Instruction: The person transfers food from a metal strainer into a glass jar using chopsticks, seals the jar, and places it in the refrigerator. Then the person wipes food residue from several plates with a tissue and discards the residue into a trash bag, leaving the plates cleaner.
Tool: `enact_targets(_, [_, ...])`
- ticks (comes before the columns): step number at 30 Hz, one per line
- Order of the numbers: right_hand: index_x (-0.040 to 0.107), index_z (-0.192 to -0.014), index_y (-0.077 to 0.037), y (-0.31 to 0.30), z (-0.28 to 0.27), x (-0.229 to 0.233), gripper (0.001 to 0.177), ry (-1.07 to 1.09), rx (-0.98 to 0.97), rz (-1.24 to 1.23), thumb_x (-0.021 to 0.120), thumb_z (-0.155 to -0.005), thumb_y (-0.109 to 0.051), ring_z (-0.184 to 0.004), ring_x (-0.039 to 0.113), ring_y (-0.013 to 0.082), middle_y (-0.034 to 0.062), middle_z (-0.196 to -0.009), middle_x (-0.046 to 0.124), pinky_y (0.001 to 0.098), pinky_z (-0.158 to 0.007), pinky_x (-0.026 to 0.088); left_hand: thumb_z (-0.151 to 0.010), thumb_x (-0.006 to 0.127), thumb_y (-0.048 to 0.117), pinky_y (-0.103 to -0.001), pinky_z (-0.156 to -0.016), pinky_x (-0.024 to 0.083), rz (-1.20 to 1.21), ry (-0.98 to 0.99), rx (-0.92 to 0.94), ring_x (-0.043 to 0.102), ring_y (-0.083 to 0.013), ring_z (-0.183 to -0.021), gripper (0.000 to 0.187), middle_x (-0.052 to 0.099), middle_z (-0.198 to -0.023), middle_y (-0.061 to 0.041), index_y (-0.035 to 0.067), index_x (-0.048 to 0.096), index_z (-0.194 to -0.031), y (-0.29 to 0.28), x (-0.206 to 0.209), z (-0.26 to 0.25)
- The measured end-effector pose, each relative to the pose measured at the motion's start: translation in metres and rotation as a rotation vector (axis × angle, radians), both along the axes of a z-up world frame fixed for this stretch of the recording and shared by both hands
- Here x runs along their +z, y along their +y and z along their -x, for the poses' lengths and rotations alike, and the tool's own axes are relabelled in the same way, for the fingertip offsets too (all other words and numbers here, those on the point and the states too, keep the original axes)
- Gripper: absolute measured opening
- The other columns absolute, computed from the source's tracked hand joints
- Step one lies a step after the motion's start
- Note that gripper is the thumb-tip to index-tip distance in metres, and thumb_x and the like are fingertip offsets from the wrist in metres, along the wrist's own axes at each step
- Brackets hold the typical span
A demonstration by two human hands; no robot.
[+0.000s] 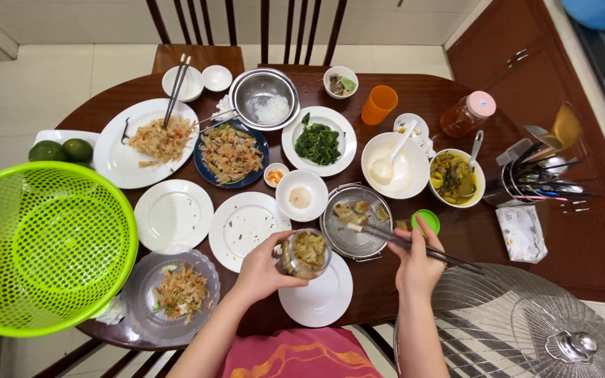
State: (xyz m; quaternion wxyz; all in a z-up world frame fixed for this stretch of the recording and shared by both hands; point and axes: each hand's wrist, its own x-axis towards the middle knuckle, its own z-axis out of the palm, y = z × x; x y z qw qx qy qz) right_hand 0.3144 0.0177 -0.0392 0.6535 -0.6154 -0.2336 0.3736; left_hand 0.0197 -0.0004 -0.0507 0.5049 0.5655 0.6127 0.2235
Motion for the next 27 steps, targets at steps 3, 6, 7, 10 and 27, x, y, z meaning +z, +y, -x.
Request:
enact_targets(3, [0.064,-0.127,0.004,-0.025,0.018,0.018,0.029,-0.083,0.192,-0.170,0.054,-0.100,0.003,-0.078,0.076,0.0292,0.0265,-0.085,0.072,0.0354,-0.062,0.069,-0.048,0.104,0.034,-0.047,-0.110,0.050,-0.067,-0.085,0.022,0.062,-0.0346,-0.130,0.106,0.071,-0.129,-0.014,0.013,0.059,-0.142,-0.001,0.021,0.000])
enact_targets(6, [0.071,-0.119,0.003,-0.040,0.036,0.034,0.022,-0.569,0.267,-0.212,0.061,-0.100,-0.001,-0.079,0.078,0.0224,0.0116,-0.085,0.077,0.0366,-0.096,0.061,-0.049,0.098,0.040,-0.031,-0.096,0.052,-0.034,-0.024,0.009,0.068,-0.0138,-0.117,0.100,0.068,-0.137,0.009,0.030,0.056,-0.139,0.002,0.010,-0.004])
enact_targets(7, [0.071,-0.119,0.003,-0.042,0.040,0.035,0.022,-0.569,0.267,-0.212,0.061,-0.100,-0.001,-0.079,0.078,0.0224,0.0116,-0.085,0.077,0.0366,-0.096,0.061,-0.049,0.098,0.040,-0.031,-0.096,0.052,-0.034,-0.024,0.008,0.068,-0.0138,-0.117,0.100,0.068,-0.137,0.009,0.030,0.056,-0.139,0.001,0.010,-0.004])
enact_targets(10, [0.072,-0.112,-0.002,-0.044,0.052,0.040,0.020,-0.747,0.405,-0.454,0.058,-0.099,0.005,-0.089,0.080,0.0220,0.0113,-0.092,0.078,0.0354,-0.091,0.065,-0.048,0.098,0.041,-0.032,-0.098,0.050,-0.085,-0.034,-0.001,0.065,-0.0138,-0.123,0.100,0.069,-0.136,0.009,0.029,0.056,-0.138,-0.002,0.011,-0.006])
enact_targets(27, [0.072,-0.115,0.003,-0.053,0.077,0.050,0.022,-0.345,0.252,-0.071,0.056,-0.101,-0.004,-0.086,0.079,0.0281,0.0196,-0.087,0.077,0.0414,-0.073,0.072,-0.048,0.099,0.039,-0.032,-0.092,0.053,-0.125,-0.107,0.001,0.067,-0.0146,-0.104,0.103,0.068,-0.135,0.007,0.028,0.056,-0.141,-0.002,0.016,-0.002])
